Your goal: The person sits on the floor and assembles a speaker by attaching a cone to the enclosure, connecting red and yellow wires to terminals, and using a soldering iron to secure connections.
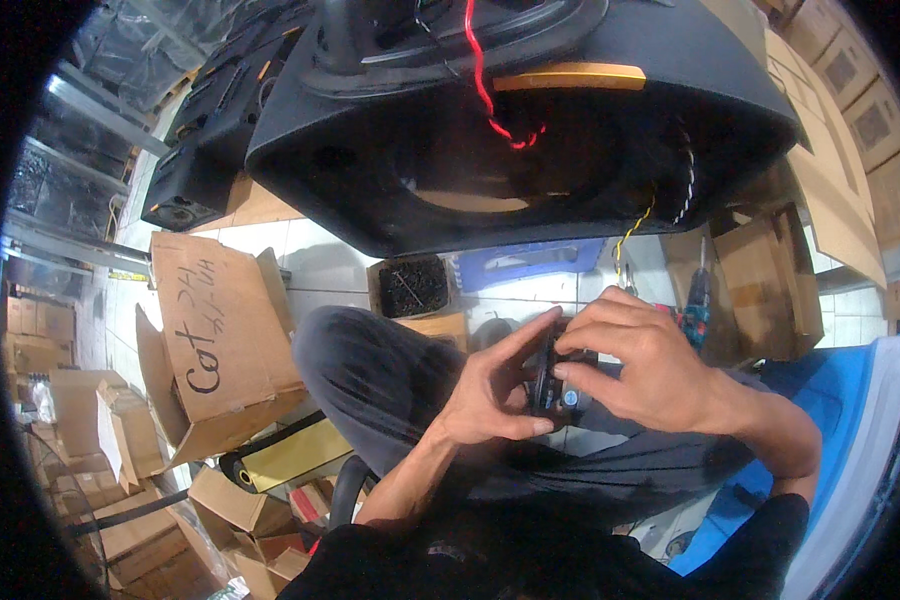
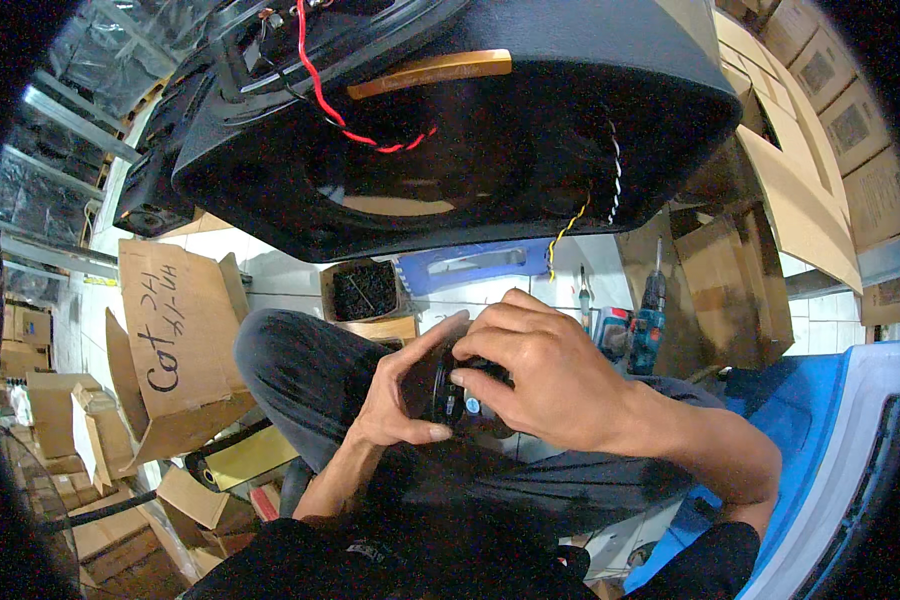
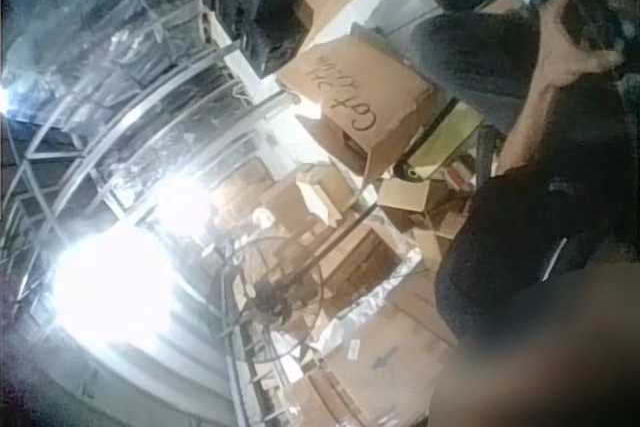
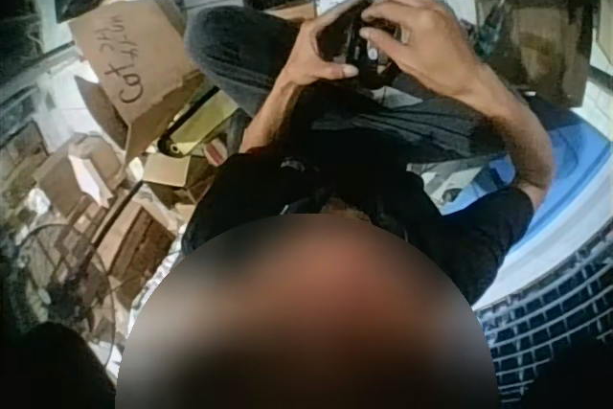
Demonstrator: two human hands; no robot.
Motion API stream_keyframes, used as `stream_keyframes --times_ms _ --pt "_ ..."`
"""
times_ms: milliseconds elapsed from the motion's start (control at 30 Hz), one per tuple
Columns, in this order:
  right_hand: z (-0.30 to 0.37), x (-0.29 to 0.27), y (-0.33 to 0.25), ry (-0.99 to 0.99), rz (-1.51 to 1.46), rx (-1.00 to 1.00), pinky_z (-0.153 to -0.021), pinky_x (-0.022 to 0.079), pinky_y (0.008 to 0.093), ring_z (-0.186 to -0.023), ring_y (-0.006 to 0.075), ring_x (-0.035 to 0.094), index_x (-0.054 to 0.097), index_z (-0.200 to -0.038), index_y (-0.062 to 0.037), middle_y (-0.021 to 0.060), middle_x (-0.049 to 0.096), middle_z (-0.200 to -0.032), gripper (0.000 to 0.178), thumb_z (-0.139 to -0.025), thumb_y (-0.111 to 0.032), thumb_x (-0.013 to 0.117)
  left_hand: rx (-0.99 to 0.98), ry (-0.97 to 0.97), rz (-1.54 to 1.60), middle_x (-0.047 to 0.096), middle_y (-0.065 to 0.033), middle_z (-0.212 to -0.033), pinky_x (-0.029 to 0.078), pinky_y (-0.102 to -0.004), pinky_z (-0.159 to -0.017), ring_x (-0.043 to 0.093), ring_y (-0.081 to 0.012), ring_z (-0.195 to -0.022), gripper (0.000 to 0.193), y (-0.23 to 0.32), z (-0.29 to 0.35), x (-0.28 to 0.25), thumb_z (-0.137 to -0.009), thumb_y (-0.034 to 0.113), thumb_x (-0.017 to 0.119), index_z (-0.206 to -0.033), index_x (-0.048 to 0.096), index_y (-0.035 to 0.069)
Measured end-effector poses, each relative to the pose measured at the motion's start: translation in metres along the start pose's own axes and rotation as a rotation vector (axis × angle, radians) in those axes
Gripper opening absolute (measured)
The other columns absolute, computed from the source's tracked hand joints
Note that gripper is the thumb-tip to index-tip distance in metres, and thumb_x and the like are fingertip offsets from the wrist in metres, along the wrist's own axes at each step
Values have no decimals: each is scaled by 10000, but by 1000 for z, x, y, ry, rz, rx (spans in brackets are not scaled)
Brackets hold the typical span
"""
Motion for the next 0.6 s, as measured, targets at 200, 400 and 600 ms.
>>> stream_keyframes --times_ms 200,400,600 --pt "-6 2 13 -96 -178 135 -782 497 422 -876 326 634 695 -855 14 151 670 -841 148 -801 -105 765 -80 -17 32 409 -126 -1561 376 -364 -1132 438 -224 -1389 1094 -8 3 1 -654 75 890 -1574 306 -10" --pt "-3 4 12 -77 -155 142 -772 491 428 -864 332 631 674 -814 12 155 665 -827 113 -807 -80 739 -81 -4 41 456 -119 -1518 357 -353 -1133 452 -214 -1364 1086 -12 1 1 -638 119 893 -1561 338 -16" --pt "-3 7 11 -57 1 114 -795 490 421 -896 332 611 683 -857 17 147 658 -862 131 -819 -94 741 -89 82 128 484 -142 -1472 366 -386 -1136 473 -252 -1345 1076 -17 0 0 -657 198 920 -1553 359 -3"
Point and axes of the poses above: each hand's wrist, its own z-axis away from the middle knuckle, its own x-axis out of the palm, y = z × x, the point moved 7 cm from there along -z, towards the middle knuckle
